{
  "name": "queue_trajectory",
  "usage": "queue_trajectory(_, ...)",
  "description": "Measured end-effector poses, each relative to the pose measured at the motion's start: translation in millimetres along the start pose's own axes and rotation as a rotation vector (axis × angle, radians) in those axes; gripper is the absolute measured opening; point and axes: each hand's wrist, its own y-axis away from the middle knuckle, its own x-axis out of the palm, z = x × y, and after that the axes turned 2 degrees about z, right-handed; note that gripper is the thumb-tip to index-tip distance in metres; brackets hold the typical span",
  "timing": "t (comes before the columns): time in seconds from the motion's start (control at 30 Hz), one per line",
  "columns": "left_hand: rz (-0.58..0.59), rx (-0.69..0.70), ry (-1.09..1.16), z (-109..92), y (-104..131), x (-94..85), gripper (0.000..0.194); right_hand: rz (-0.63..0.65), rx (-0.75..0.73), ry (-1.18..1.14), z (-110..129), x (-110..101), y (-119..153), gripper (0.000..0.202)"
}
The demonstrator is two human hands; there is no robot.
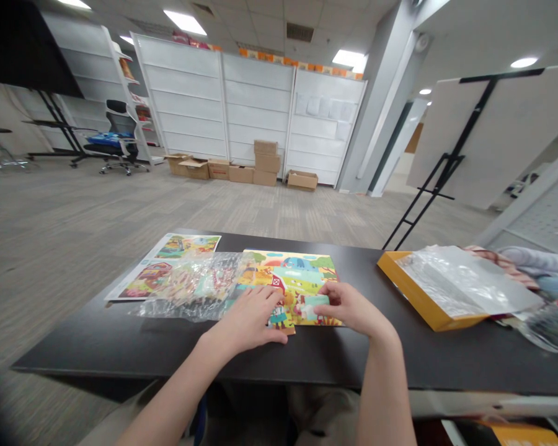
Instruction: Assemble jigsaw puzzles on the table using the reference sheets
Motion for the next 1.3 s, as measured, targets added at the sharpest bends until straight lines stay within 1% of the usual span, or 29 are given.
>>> queue_trajectory(0.07, 0.002, -0.024, -0.015, 0, 1, -2.0, 0.069, 0.073, -0.023, 0.017, 8, 11, -9, 0.035)
queue_trajectory(0.1, 0.006, -0.027, -0.013, 1, 2, -3.5, 0.071, 0.088, -0.029, 0.038, 11, 17, -13, 0.032)
queue_trajectory(0.2, 0.042, -0.012, 0.009, 4, 6, -7.8, 0.075, 0.08, -0.023, 0.101, 18, 27, -21, 0.027)
queue_trajectory(0.27, 0.067, 0.005, 0.025, 7, 7, -9.1, 0.069, 0.09, -0.018, 0.097, 18, 28, -22, 0.025)
queue_trajectory(0.37, 0.065, 0.03, 0.046, 10, 7, -8.3, 0.05, 0.139, -0.021, 0.063, 13, 30, -22, 0.026)
queue_trajectory(0.47, 0.059, 0.045, 0.051, 11, 5, -7.0, 0.035, 0.14, -0.007, 0.105, 11, 33, -24, 0.024)
queue_trajectory(0.57, 0.052, 0.05, 0.061, 9, 3, -6.9, 0.032, 0.119, -0.006, 0.165, 12, 37, -27, 0.021)
queue_trajectory(0.67, 0.038, 0.032, 0.108, 8, 2, -7.1, 0.029, 0.112, -0.005, 0.169, 15, 38, -29, 0.019)
queue_trajectory(0.77, 0.017, 0.049, 0.185, 9, 1, -6.5, 0.028, 0.05, 0.0, 0.161, 16, 36, -30, 0.02)
queue_trajectory(0.87, -0.036, 0.102, 0.265, 12, 0, -5.9, 0.033, -0.006, -0.043, 0.122, 16, 35, -30, 0.023)
queue_trajectory(1.0, -0.126, 0.137, 0.375, 14, 0, -7.0, 0.043, -0.014, -0.103, 0.041, 19, 37, -32, 0.019)
queue_trajectory(1.07, -0.156, 0.121, 0.435, 13, -1, -8.6, 0.043, -0.048, -0.131, 0.036, 23, 38, -33, 0.017)
queue_trajectory(1.17, -0.224, 0.062, 0.537, 9, -1, -12.0, 0.035, -0.112, -0.175, 0.038, 28, 39, -33, 0.017)
queue_trajectory(1.23, -0.287, 0.03, 0.593, 8, -2, -14.1, 0.03, -0.129, -0.215, -0.02, 32, 39, -33, 0.02)
queue_trajectory(1.3, -0.349, 0.007, 0.626, 8, -2, -15.9, 0.03, -0.132, -0.265, -0.115, 34, 39, -32, 0.022)
